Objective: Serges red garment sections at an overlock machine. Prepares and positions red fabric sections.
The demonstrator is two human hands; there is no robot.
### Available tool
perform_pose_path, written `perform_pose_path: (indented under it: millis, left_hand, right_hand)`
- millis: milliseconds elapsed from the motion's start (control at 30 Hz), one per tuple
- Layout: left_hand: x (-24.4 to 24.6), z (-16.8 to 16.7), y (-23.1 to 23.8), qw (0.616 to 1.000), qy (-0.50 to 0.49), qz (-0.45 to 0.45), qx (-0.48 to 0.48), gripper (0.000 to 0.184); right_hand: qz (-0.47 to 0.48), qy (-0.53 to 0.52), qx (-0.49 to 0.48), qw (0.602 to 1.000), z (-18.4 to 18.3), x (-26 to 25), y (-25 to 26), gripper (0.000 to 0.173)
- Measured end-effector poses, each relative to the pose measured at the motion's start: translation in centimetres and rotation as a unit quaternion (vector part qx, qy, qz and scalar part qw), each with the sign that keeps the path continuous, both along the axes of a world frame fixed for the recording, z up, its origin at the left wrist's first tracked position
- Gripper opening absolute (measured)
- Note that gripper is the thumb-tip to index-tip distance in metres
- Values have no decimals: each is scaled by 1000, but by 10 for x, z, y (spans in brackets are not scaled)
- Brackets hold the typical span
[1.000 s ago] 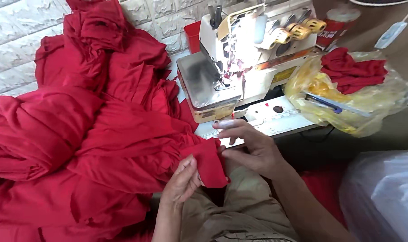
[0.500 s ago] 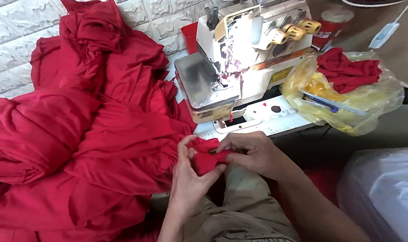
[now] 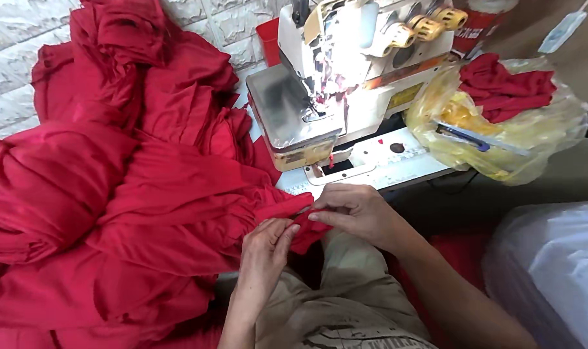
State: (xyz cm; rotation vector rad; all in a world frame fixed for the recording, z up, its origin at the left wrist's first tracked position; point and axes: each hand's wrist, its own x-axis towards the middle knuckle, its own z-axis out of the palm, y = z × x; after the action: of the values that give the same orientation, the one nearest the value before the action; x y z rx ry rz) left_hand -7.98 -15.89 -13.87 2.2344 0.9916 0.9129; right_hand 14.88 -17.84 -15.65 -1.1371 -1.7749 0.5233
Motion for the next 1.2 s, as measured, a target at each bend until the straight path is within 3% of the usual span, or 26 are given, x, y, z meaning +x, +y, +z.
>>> perform_pose_path:
  millis: [100, 267, 400, 533, 900, 1200]
  left_hand:
    - [-7, 1, -6, 999, 33, 4, -39, 19]
    - [-16, 11, -4, 993, 65, 54, 87, 21]
    - [-17, 4, 17, 986, 97, 89, 105, 22]
    - [-19, -8, 29, 985, 121, 67, 101, 22]
    - [-26, -13, 29, 989, 91, 7, 117, 20]
    - [-33, -19, 31, 989, 94, 5, 118, 24]
  right_hand:
    - [-5, -20, -24, 999, -3, -4, -6, 23]
    - [-6, -16, 14, 1000, -6, -16, 0, 24]
    - [-12, -65, 60, 996, -7, -22, 19, 23]
    - [7, -109, 43, 993, -15, -21, 27, 24]
    - [63, -103, 120, 985, -17, -17, 29, 19]
    - [100, -79, 75, 989, -13, -15, 29, 19]
